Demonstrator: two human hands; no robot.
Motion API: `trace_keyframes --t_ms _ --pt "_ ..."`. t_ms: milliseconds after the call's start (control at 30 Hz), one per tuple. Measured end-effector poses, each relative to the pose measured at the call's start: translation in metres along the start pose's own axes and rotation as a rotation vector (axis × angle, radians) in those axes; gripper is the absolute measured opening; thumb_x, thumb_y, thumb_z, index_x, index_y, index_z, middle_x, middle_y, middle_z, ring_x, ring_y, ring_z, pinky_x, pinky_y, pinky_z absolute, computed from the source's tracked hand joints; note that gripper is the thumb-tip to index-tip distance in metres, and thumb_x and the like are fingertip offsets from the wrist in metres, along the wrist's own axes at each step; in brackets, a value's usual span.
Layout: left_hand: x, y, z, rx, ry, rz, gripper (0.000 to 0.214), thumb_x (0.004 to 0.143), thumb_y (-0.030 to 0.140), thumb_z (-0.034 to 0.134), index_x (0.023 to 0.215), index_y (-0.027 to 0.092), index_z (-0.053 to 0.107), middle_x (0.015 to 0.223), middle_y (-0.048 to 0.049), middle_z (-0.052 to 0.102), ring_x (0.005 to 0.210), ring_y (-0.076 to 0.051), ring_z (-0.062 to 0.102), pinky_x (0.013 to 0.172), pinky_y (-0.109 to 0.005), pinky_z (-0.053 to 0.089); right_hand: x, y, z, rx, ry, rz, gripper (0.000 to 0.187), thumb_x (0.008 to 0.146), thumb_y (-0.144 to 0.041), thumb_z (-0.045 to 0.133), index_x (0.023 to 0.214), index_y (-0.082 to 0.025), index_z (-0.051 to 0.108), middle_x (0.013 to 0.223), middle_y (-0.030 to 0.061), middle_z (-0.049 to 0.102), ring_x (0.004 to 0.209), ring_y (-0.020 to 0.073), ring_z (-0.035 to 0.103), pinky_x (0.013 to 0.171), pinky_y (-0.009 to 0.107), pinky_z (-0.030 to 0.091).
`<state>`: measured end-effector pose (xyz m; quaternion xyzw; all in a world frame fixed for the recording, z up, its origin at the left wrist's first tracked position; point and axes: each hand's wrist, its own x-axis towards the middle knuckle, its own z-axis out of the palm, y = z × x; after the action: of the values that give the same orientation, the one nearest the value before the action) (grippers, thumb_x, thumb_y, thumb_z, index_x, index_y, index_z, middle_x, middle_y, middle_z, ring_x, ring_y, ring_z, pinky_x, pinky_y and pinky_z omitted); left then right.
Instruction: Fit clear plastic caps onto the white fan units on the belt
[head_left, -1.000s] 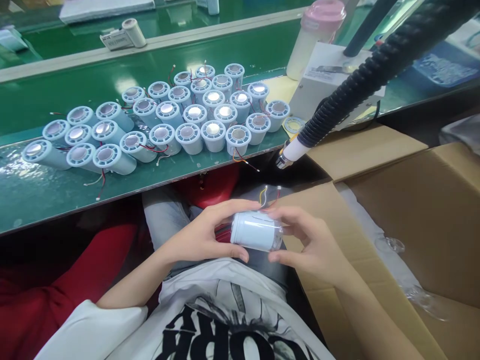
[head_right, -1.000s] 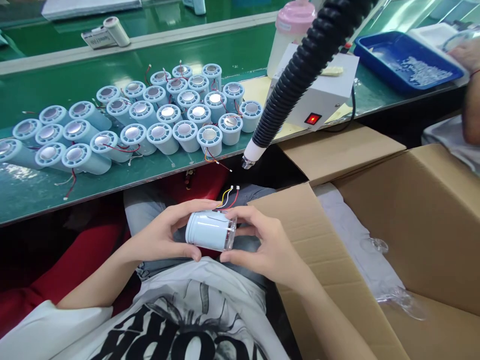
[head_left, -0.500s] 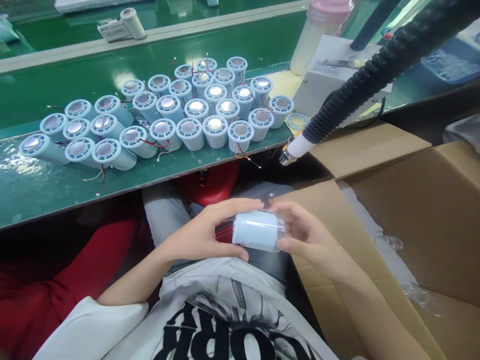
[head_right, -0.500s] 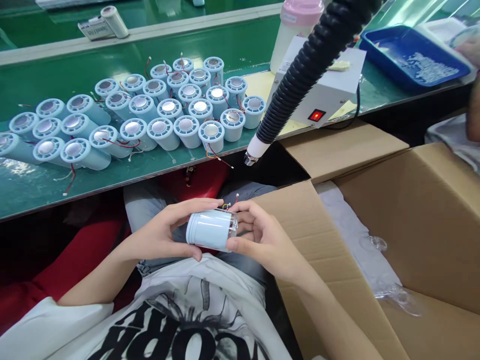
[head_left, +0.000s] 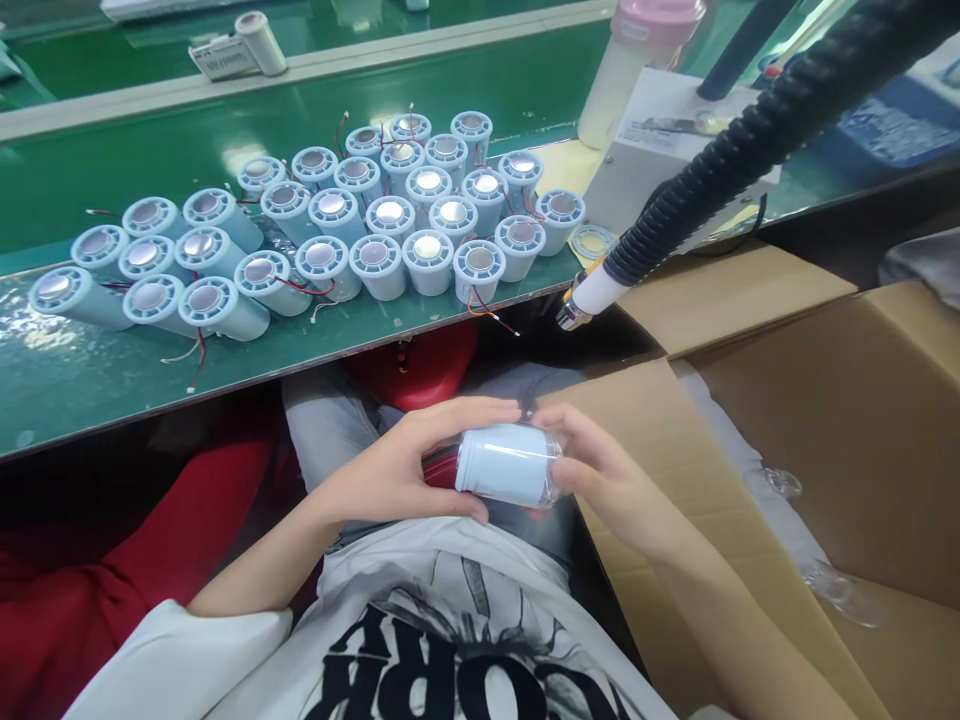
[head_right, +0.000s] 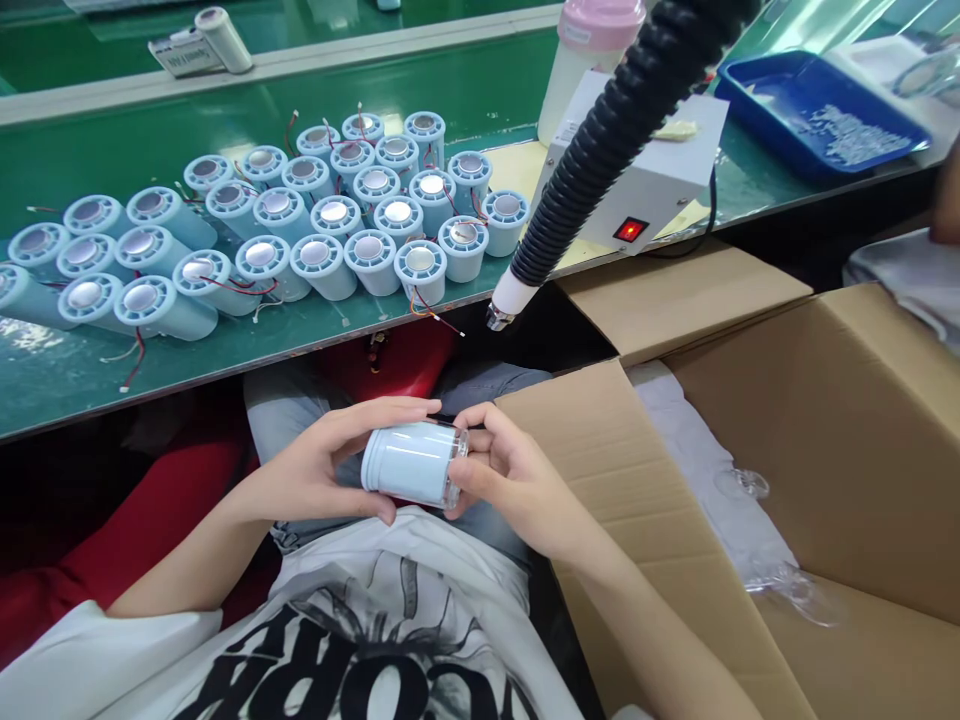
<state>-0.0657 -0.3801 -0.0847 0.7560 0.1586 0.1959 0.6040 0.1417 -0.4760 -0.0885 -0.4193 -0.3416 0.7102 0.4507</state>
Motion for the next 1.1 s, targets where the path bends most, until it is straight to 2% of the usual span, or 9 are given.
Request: trace_keyframes --t_ms 267,533,733,800,933,1100 --pt "-0.001 0.000 -0.001 0.017 0.010 0.024 0.082 0.061 0.016 0.082 0.134 0.029 0.048 0.139 -0.0091 0.052 0.129 -0.029 0.047 0.107 -0.040 0.039 -0.007 -0.004 0.005 -0.030 0.035 -0.074 0.037 0.077 -0.040 0.073 0.101 -0.023 0.051 0.087 -0.0018 0.058 0.068 0.0074 0.058 0.057 0.016 0.051" --pt "-0.001 -0.002 -0.001 0.065 0.008 0.070 0.084 0.059 0.018 0.083 0.135 0.027 0.047 0.137 -0.0112 0.053 0.127 -0.029 0.049 0.107 -0.041 0.039 -0.004 -0.004 0.006 -0.028 0.041 -0.060 0.036 0.079 -0.040 0.070 0.101 -0.022 0.048 0.082 -0.0020 0.059 0.064 0.0087 0.060 0.057 0.019 0.053" --pt "0.000 0.000 -0.002 0.092 0.122 0.079 0.068 0.065 0.017 0.079 0.127 0.022 0.052 0.131 -0.0137 0.055 0.122 -0.027 0.052 0.100 -0.038 0.045 -0.007 0.000 -0.002 -0.052 0.253 -0.112 0.032 0.080 -0.038 0.065 0.103 -0.022 0.050 0.083 -0.0005 0.062 0.064 0.0116 0.060 0.051 0.022 0.055" --pt "0.000 0.000 -0.001 0.099 0.147 0.131 0.065 0.064 0.016 0.078 0.123 0.022 0.052 0.123 -0.0131 0.057 0.115 -0.026 0.055 0.095 -0.037 0.047 -0.007 0.002 -0.004 0.000 0.292 -0.088 0.034 0.078 -0.040 0.063 0.103 -0.022 0.049 0.083 0.0002 0.063 0.059 0.0121 0.060 0.046 0.023 0.053" --pt "0.002 0.000 0.002 0.225 0.178 0.284 0.063 0.065 0.017 0.076 0.123 0.023 0.052 0.112 -0.0102 0.056 0.100 -0.021 0.057 0.084 -0.035 0.049 -0.004 0.005 -0.006 0.108 0.256 -0.059 0.039 0.075 -0.047 0.062 0.100 -0.020 0.050 0.076 0.0019 0.065 0.053 0.0130 0.059 0.038 0.021 0.050" --pt "0.000 0.001 0.001 0.398 0.127 0.313 0.054 0.074 0.024 0.070 0.125 0.025 0.054 0.111 -0.0097 0.052 0.097 -0.020 0.055 0.080 -0.033 0.050 -0.004 0.006 -0.005 0.149 0.239 -0.056 0.042 0.074 -0.049 0.063 0.101 -0.020 0.051 0.075 0.0021 0.066 0.051 0.0128 0.059 0.038 0.021 0.050"
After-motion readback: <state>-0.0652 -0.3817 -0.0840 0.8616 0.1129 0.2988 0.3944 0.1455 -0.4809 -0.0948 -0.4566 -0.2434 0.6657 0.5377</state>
